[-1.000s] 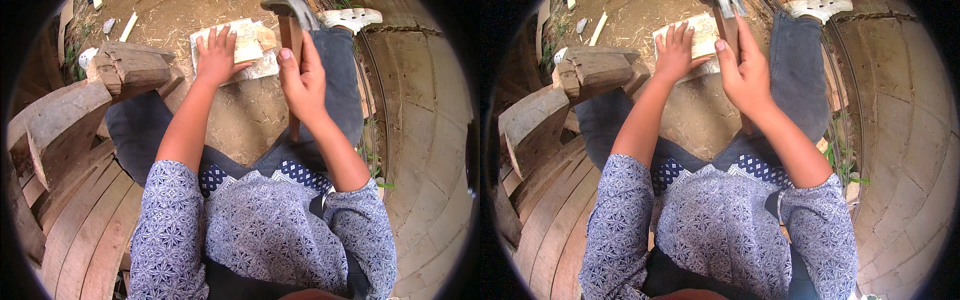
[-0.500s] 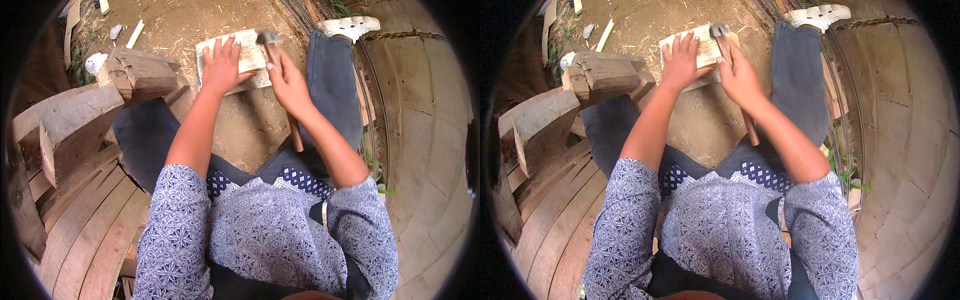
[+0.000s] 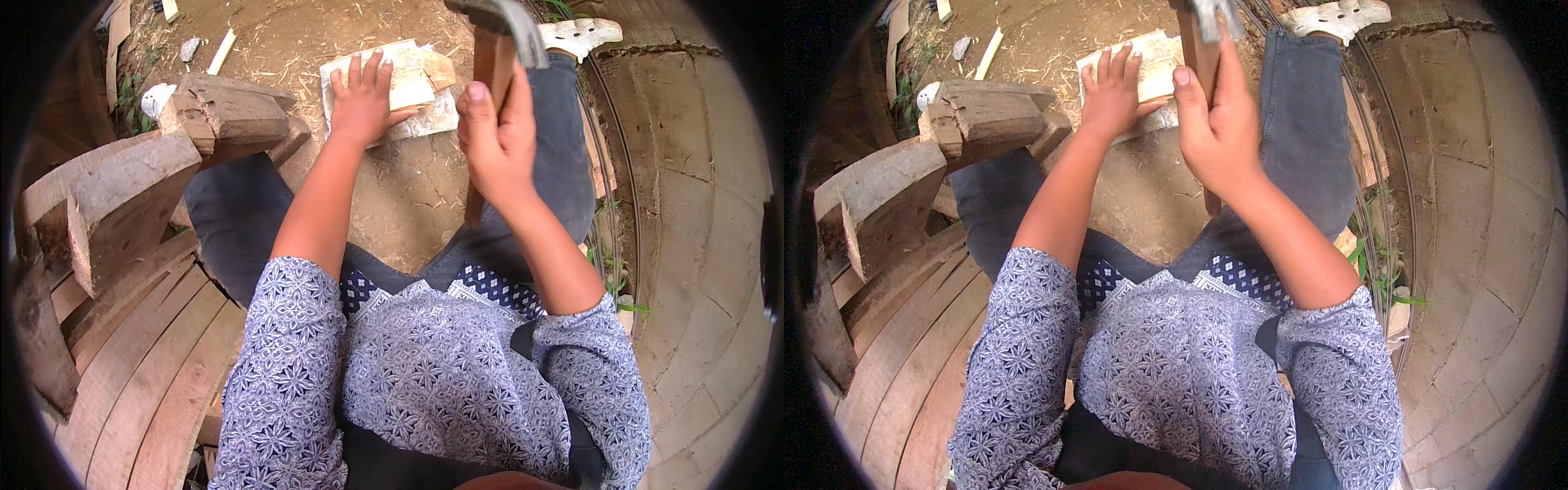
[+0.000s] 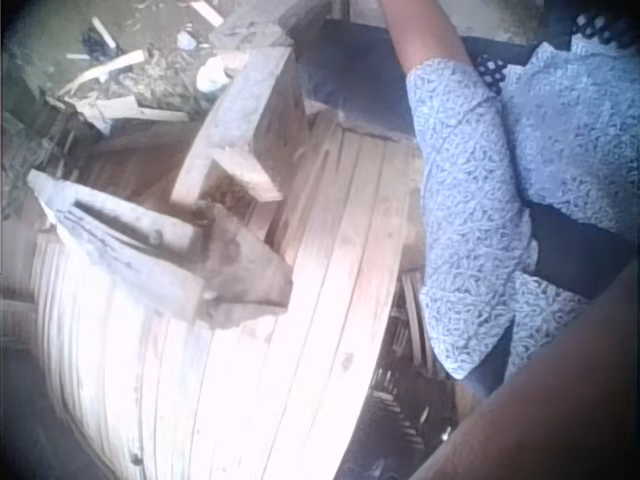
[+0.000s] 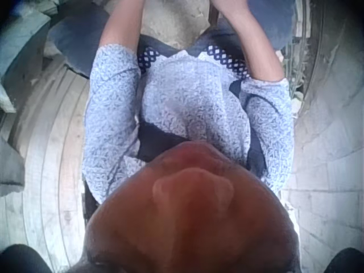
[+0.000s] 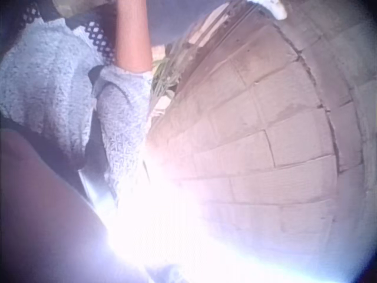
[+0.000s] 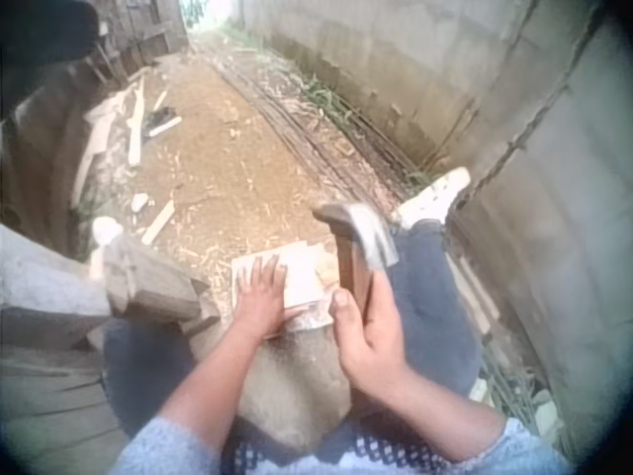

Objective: The person assembles a small wooden box by fitting pieces together and using a hammer to secure them. The person repeatedly adjusts the box and hammers the joints to ensure they are tight.

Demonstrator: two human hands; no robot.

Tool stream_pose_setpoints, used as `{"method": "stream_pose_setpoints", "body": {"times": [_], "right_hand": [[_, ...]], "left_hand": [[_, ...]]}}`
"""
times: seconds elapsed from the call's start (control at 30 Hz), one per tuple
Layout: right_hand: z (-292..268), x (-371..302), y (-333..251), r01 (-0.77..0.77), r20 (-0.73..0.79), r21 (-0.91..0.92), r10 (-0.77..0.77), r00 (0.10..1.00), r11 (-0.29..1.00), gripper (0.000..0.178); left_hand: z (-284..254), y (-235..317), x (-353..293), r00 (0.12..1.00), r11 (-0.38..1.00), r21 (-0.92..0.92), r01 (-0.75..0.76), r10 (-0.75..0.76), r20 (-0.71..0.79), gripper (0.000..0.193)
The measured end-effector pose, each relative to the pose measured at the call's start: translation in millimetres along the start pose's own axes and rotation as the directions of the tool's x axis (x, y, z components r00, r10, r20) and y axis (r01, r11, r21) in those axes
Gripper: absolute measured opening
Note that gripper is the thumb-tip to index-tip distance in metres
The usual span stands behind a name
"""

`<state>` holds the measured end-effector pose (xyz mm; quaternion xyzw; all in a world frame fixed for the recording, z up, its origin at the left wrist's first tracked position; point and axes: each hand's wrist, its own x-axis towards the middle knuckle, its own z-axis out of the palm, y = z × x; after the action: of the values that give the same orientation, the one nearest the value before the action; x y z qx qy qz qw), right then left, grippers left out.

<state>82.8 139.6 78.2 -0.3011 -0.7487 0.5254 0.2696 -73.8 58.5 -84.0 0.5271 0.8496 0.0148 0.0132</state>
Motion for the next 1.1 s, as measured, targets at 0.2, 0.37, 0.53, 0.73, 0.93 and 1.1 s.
{"method": "stream_pose_setpoints", "body": {"times": [0.2, 0.37, 0.53, 0.73, 0.93, 1.1], "right_hand": [[3.4, 10.2, 64.5, -0.055, 0.150, -0.235, 0.092, 0.984, 0.970, 0.047], [3.9, 6.8, 10.6, 0.081, 0.011, 0.017, -0.081, 0.997, 0.997, 0.053], [3.2, 27.2, 65.0, -0.029, 0.191, -0.302, 0.090, 0.977, 0.953, 0.035], [-0.1, 10.1, 46.0, 0.124, 0.002, -0.147, -0.125, 0.992, 0.981, 0.033], [-3.7, 27.9, 21.4, 0.002, 0.071, -0.175, 0.011, 0.997, 0.984, 0.038], [-10.0, 21.8, 140.3, -0.066, 0.257, -0.420, 0.188, 0.948, 0.905, 0.037]], "left_hand": [[1.2, -1.4, 9.9, 1.000, 1.000, 0.018, -0.004, 0.004, -0.030, 0.102], [-0.5, -1.8, -0.5, 0.999, 1.000, -0.003, -0.005, 0.005, -0.040, 0.103], [5.7, -2.9, 5.9, 1.000, 1.000, -0.001, -0.017, 0.017, -0.024, 0.103], [0.7, 1.5, 3.6, 1.000, 1.000, -0.011, -0.015, 0.015, -0.023, 0.104], [4.5, -4.1, -3.1, 1.000, 1.000, -0.009, 0.003, -0.004, -0.030, 0.105], [2.5, 11.1, 8.9, 0.998, 0.998, -0.033, -0.050, 0.049, -0.027, 0.106]]}}
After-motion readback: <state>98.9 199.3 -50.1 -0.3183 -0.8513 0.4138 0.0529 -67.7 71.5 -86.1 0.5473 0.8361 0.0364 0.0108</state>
